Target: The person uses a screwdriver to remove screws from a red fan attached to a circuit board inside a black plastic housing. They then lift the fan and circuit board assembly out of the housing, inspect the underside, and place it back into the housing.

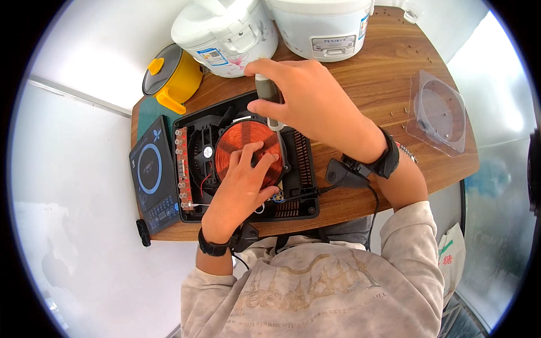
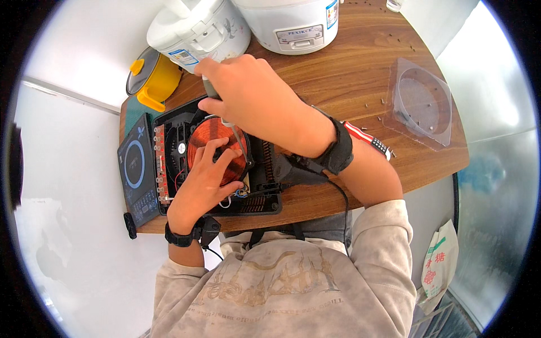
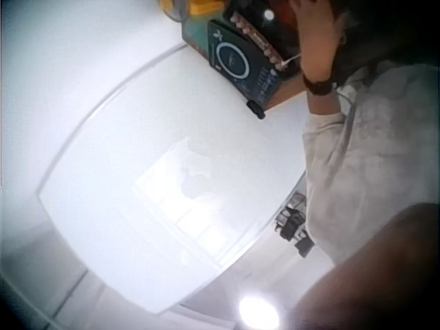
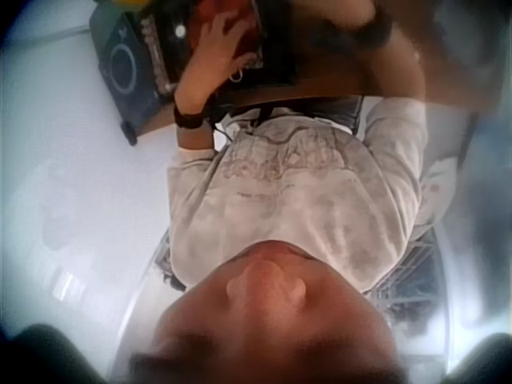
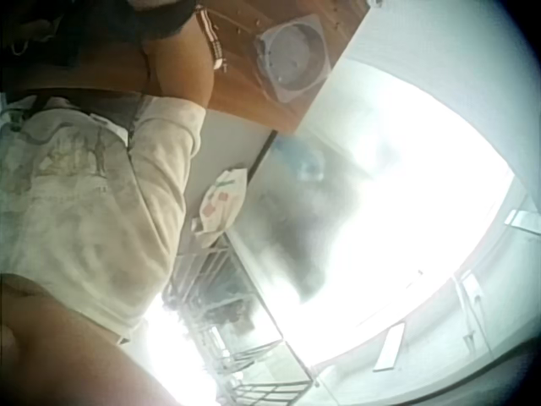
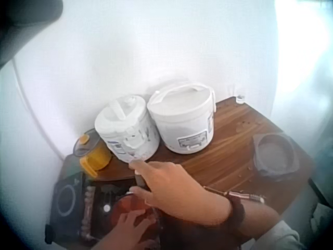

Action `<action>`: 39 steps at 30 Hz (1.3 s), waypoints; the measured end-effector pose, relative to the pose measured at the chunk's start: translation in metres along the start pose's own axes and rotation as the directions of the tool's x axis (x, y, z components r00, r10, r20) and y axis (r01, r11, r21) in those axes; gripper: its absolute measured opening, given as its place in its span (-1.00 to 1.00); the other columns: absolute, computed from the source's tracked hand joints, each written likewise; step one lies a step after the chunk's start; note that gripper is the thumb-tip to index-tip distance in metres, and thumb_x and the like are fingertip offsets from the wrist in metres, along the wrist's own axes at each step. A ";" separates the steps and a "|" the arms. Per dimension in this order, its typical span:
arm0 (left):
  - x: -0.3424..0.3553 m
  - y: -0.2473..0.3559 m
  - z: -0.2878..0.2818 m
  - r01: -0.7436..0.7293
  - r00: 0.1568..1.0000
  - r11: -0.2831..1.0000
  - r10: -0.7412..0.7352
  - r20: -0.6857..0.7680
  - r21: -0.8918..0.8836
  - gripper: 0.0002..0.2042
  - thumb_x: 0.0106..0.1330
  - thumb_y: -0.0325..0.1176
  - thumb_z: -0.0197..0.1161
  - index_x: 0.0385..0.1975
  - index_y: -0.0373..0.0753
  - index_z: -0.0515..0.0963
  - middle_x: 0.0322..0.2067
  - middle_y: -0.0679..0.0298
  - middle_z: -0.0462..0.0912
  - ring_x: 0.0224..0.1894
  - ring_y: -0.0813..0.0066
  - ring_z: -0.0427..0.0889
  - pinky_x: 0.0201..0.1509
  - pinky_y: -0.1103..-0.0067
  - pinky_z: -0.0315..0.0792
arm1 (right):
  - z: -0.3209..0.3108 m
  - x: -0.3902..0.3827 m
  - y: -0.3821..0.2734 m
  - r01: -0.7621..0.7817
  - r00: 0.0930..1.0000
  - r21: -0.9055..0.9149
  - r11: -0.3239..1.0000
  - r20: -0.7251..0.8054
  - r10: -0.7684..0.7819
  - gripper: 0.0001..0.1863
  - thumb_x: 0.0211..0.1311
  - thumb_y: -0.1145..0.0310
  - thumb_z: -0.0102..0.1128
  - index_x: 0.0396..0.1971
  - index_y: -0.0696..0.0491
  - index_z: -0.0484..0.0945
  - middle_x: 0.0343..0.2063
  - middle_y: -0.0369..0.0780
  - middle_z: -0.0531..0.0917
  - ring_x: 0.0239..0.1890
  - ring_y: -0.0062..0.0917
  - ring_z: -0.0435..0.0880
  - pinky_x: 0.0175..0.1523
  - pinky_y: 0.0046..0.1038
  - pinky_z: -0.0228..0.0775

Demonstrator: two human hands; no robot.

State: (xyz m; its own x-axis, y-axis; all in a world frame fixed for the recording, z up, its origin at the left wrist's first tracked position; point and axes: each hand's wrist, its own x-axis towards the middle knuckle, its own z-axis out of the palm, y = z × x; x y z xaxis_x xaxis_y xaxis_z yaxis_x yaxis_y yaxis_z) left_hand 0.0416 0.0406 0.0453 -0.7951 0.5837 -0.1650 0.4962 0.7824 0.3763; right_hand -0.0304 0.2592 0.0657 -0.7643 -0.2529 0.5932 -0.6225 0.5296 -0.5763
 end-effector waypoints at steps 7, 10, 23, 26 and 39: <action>0.000 -0.001 0.001 -0.011 1.000 1.000 0.011 -0.008 0.011 -0.38 0.11 -0.38 0.54 0.21 -0.09 0.45 0.33 0.06 0.27 0.28 -0.16 0.35 0.37 0.10 0.38 | 0.003 -0.006 -0.009 0.123 0.980 -0.046 0.991 -0.155 -0.129 -0.51 0.09 0.31 0.57 0.05 0.04 0.67 -0.17 -0.16 0.52 -0.30 -0.25 0.63 -0.17 -0.27 0.55; 0.001 0.000 0.000 -0.011 1.000 1.000 0.011 -0.009 0.004 -0.39 0.11 -0.37 0.55 0.20 -0.10 0.45 0.32 0.07 0.28 0.30 -0.15 0.34 0.37 0.09 0.37 | 0.000 -0.008 -0.012 0.152 0.981 -0.023 0.988 -0.116 -0.154 -0.52 0.07 0.39 0.56 0.04 0.06 0.68 -0.16 -0.17 0.47 -0.31 -0.30 0.61 -0.18 -0.30 0.56; 0.000 -0.005 0.003 -0.109 0.990 0.987 0.118 -0.073 0.118 -0.33 0.10 -0.41 0.55 0.25 -0.13 0.42 0.21 0.00 0.34 0.21 -0.16 0.40 0.27 0.16 0.46 | 0.002 -0.007 -0.034 0.290 0.956 0.293 0.911 -0.033 -0.293 -0.57 0.14 0.61 0.27 0.05 0.13 0.47 -0.19 -0.11 0.55 -0.28 -0.12 0.67 -0.22 -0.25 0.58; 0.000 -0.011 0.002 -0.166 0.983 0.982 0.172 -0.065 0.089 -0.43 0.11 -0.42 0.54 0.16 -0.17 0.51 0.18 0.00 0.43 0.20 -0.12 0.42 0.22 0.19 0.46 | 0.002 -0.010 -0.036 0.281 0.948 0.404 0.870 0.027 -0.319 -0.61 0.12 0.61 0.27 0.00 0.14 0.53 -0.18 -0.13 0.59 -0.25 -0.14 0.67 -0.20 -0.26 0.58; 0.002 -0.013 0.006 -0.191 0.977 0.974 0.177 -0.119 -0.120 -0.70 0.09 -0.49 0.49 -0.15 -0.27 0.67 -0.20 0.02 0.68 -0.09 -0.08 0.64 -0.04 0.24 0.51 | 0.002 -0.011 -0.040 0.258 0.950 0.454 0.853 0.043 -0.310 -0.66 0.09 0.49 0.41 -0.08 0.03 0.67 -0.23 -0.16 0.64 -0.27 -0.25 0.69 -0.20 -0.35 0.58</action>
State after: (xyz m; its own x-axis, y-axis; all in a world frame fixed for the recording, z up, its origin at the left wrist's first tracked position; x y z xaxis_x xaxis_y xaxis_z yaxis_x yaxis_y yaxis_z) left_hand 0.0359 0.0327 0.0344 -0.7304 0.6829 0.0138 0.5936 0.6247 0.5073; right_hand 0.0029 0.2391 0.0812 -0.5401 -0.4393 0.7178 -0.8045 0.0190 -0.5937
